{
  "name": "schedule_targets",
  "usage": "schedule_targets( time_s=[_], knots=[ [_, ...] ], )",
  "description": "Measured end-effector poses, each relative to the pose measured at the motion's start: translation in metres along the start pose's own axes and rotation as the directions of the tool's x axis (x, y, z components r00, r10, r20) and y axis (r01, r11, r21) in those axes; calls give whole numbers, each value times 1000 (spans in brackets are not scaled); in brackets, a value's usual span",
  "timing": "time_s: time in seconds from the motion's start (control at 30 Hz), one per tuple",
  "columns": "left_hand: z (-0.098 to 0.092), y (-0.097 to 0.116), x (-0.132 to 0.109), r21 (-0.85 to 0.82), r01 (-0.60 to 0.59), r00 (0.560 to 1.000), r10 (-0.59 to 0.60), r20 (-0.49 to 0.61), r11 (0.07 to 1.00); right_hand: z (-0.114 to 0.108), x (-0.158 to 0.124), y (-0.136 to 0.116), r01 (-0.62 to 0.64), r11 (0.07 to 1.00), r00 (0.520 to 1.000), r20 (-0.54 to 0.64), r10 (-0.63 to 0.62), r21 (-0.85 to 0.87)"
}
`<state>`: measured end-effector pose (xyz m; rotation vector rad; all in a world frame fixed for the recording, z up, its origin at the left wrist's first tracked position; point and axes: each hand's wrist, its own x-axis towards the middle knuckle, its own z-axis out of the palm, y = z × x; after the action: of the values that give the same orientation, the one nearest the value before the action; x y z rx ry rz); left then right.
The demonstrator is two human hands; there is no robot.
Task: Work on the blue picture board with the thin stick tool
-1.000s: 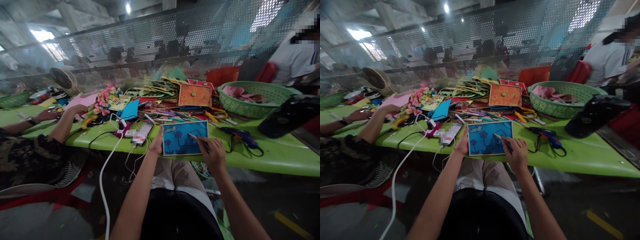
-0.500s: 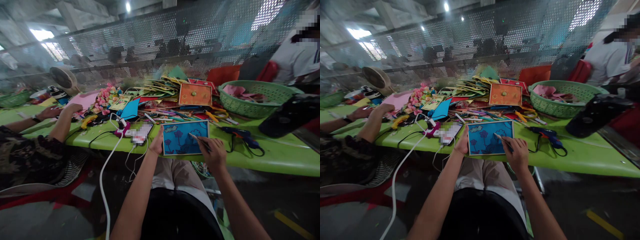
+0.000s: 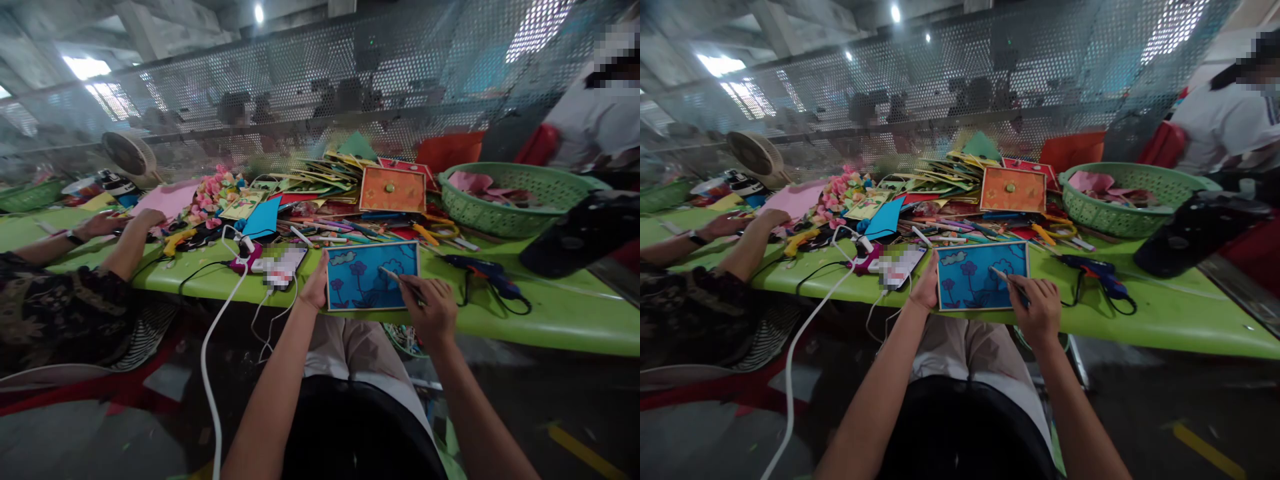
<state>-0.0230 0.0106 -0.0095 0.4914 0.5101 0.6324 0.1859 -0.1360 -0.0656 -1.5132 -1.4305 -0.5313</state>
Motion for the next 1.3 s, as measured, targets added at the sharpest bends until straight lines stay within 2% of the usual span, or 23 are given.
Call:
schedule_targets(
  time_s=[0.5, 0.7, 0.97, 1.13, 1.3],
  knots=[
    [-3, -1, 1, 40, -18, 999, 16, 46, 999, 1, 1, -1, -19, 1000, 999, 33, 18, 23],
    [-6, -2, 3, 60, -28, 1000, 28, 16, 998, 1, -2, 1, -14, 1000, 1000, 8, 14, -1],
    [-2, -1, 1, 42, -8, 1000, 9, -5, 999, 0, 0, 0, 29, 1000, 1000, -5, -29, 0],
    [1, 0, -1, 30, 1, 1000, -1, 0, 1000, 1, 0, 1, 10, 1000, 999, -41, -11, -24],
    [2, 0, -2, 41, -8, 1000, 9, -15, 999, 1, 0, 2, 27, 1000, 1000, -8, -27, -11]
  ],
)
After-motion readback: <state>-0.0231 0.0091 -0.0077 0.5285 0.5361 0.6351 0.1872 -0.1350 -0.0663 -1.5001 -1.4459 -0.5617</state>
